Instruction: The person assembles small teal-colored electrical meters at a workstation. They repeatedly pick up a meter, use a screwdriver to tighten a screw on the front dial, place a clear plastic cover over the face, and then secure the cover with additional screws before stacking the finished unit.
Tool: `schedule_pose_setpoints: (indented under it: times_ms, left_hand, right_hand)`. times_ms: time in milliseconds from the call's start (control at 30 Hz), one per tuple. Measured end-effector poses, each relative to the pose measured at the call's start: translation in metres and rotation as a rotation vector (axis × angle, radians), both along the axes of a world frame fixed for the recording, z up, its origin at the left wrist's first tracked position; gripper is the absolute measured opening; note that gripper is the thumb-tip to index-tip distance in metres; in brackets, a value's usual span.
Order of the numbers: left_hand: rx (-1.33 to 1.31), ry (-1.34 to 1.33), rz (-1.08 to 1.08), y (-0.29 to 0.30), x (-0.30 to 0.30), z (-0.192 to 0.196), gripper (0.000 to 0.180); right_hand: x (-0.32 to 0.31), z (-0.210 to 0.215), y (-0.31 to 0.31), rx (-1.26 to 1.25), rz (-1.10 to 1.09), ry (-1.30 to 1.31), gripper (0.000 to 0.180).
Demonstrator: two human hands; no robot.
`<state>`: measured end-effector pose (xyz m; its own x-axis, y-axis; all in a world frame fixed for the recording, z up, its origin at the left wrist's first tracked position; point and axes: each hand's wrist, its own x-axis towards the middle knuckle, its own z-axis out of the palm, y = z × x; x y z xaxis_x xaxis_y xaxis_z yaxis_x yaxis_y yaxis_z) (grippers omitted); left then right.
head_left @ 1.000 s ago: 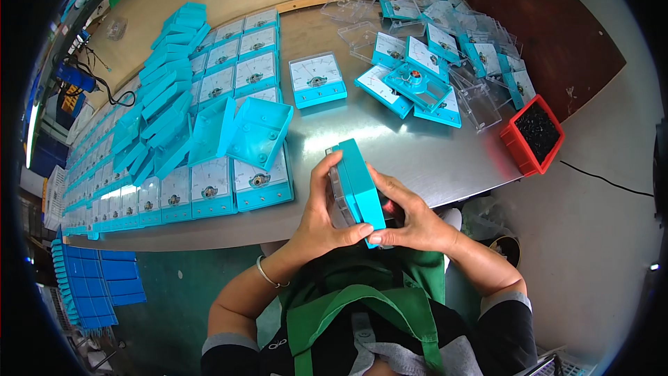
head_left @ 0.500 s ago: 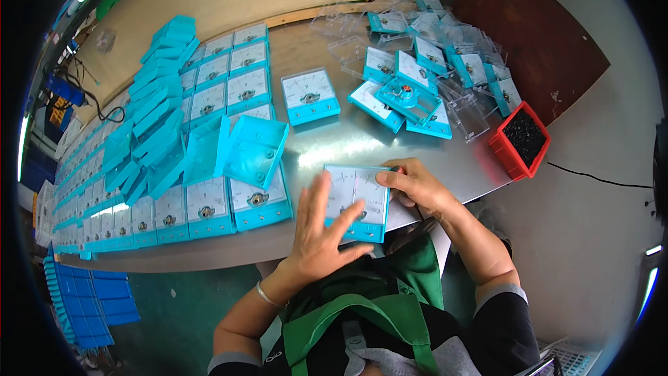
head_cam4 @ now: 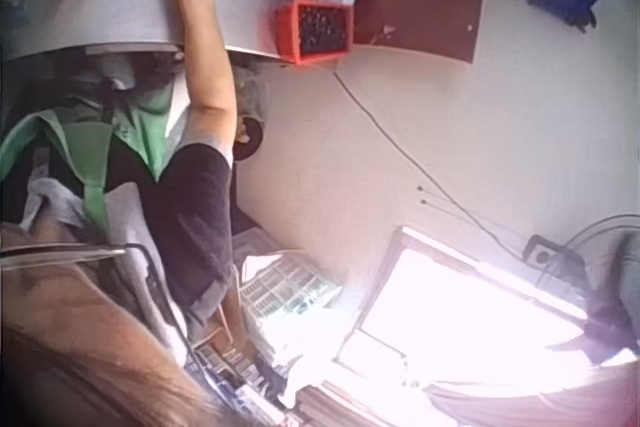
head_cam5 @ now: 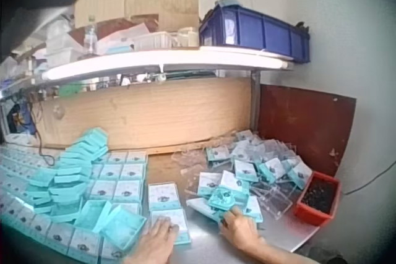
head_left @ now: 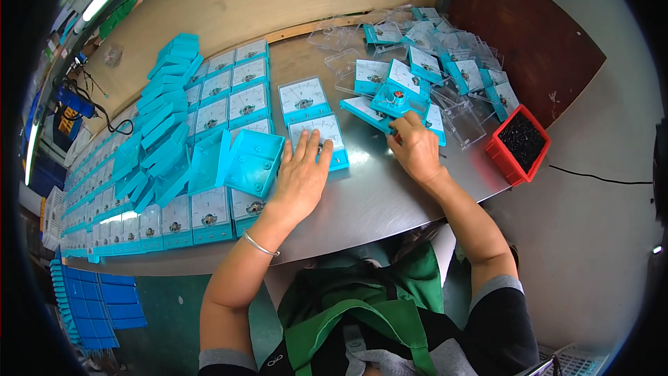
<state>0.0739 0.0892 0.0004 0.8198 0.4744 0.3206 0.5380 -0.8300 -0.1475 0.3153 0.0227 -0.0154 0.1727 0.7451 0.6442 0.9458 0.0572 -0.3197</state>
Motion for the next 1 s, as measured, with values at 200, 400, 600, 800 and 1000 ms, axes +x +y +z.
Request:
schedule_pose_setpoints:
  times_ms: [200,400,600,800,1000]
  left_hand:
    - [-1.676,-0.992,-0.235,-0.054,0.028,-0.010,0.049]
    - [-2.273,-1.318,-0.144,-0.064,0.024,-0.030,0.041]
    - [-2.204,-1.172,-0.076,-0.093,-0.010,-0.016,0.050]
    - [-2.250,-1.170,-0.050,-0.100,-0.021,-0.019,0.045]
    - [-2.303,-1.138,-0.056,-0.101,-0.023,-0.018,0.040]
  right_hand:
    - [-0.031,0.018,-0.056,0.105,0.279,0.138,0.026]
    - [-0.063,0.040,-0.098,-0.225,0.497,0.388,0.031]
    - [-0.064,0.074,-0.095,-0.076,0.800,1.327,0.030]
    - [-0.091,0.060,-0.077,0.055,0.880,1.413,0.022]
    - [-0.087,0.050,-0.075,-0.016,1.012,1.423,0.018]
